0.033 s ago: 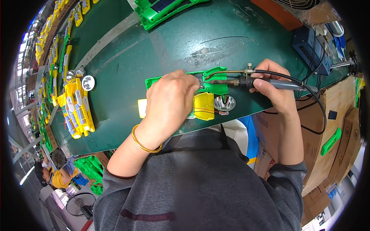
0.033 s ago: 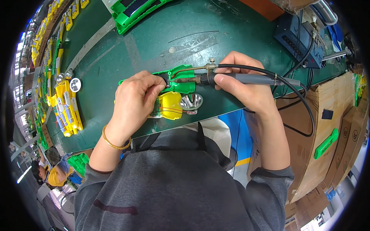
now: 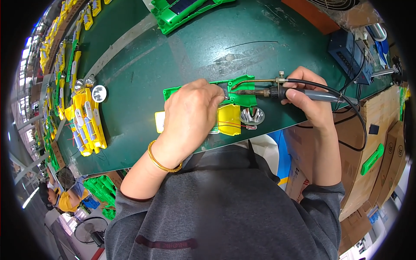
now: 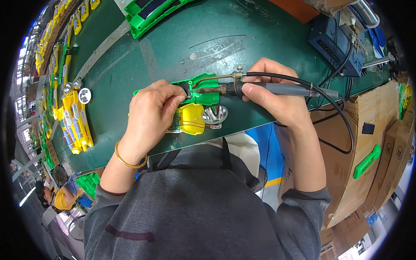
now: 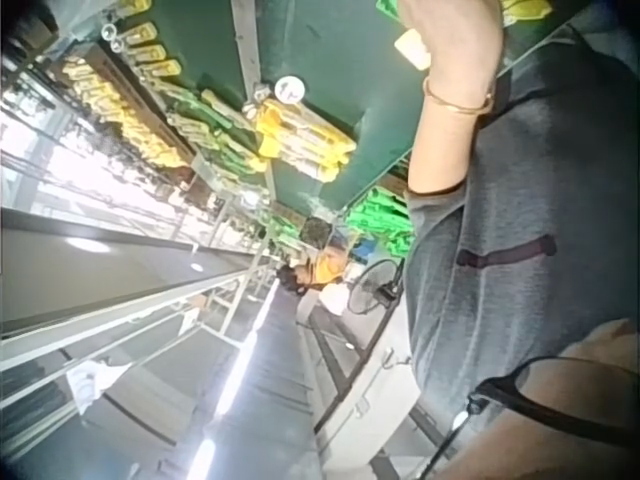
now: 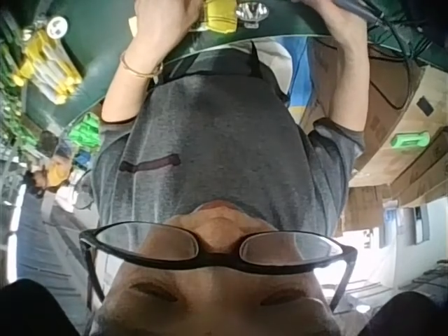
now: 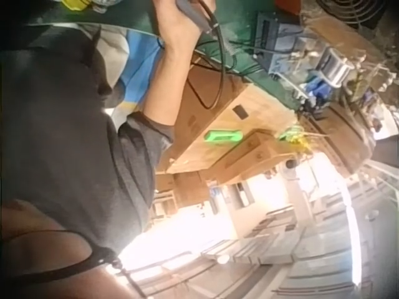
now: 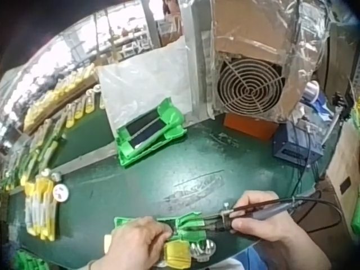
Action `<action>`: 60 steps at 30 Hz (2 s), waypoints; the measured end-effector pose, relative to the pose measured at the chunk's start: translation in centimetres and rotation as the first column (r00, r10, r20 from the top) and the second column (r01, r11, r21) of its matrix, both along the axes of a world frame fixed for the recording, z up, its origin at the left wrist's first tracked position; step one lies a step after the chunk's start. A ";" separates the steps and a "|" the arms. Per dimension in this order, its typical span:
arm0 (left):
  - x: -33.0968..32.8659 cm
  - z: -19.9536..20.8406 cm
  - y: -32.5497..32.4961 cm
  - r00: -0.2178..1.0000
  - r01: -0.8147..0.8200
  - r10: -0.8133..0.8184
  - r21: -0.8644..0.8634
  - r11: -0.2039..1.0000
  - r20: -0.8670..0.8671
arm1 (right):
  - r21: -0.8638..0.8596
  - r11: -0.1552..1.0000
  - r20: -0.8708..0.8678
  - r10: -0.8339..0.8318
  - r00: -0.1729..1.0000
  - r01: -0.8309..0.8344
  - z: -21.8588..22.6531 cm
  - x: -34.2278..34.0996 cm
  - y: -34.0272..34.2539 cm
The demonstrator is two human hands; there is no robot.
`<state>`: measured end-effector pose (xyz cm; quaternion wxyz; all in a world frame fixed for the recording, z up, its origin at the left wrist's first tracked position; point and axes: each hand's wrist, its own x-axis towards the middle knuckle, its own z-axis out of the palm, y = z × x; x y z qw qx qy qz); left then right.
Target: Soldering wires to circuit boards inside flashlight housings on a production line.
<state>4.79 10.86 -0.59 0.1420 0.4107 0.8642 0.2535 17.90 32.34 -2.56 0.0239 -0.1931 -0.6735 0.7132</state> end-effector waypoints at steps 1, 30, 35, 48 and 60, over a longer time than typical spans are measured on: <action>0.0 0.1 0.1 1.000 0.001 -0.001 0.000 1.000 0.000 | -0.003 1.000 -0.001 -0.019 1.000 0.019 0.0 0.1 0.0; -0.4 0.4 -0.3 0.983 -0.030 0.024 0.031 0.999 0.181 | -0.029 1.000 0.015 0.006 1.000 -0.006 -0.4 -0.1 0.1; 0.2 0.2 0.4 1.000 -0.003 0.003 -0.015 1.000 -0.011 | 0.002 0.998 -0.008 -0.057 0.998 0.057 -0.4 0.5 0.5; 0.3 0.1 0.9 0.997 -0.057 0.052 -0.079 0.995 -0.063 | -0.016 0.999 0.009 0.047 0.999 -0.047 -0.4 -0.2 0.5; 0.3 0.0 1.2 0.994 -0.056 0.046 -0.097 0.994 -0.104 | -0.049 0.999 0.010 0.020 1.000 -0.020 0.3 -0.3 0.1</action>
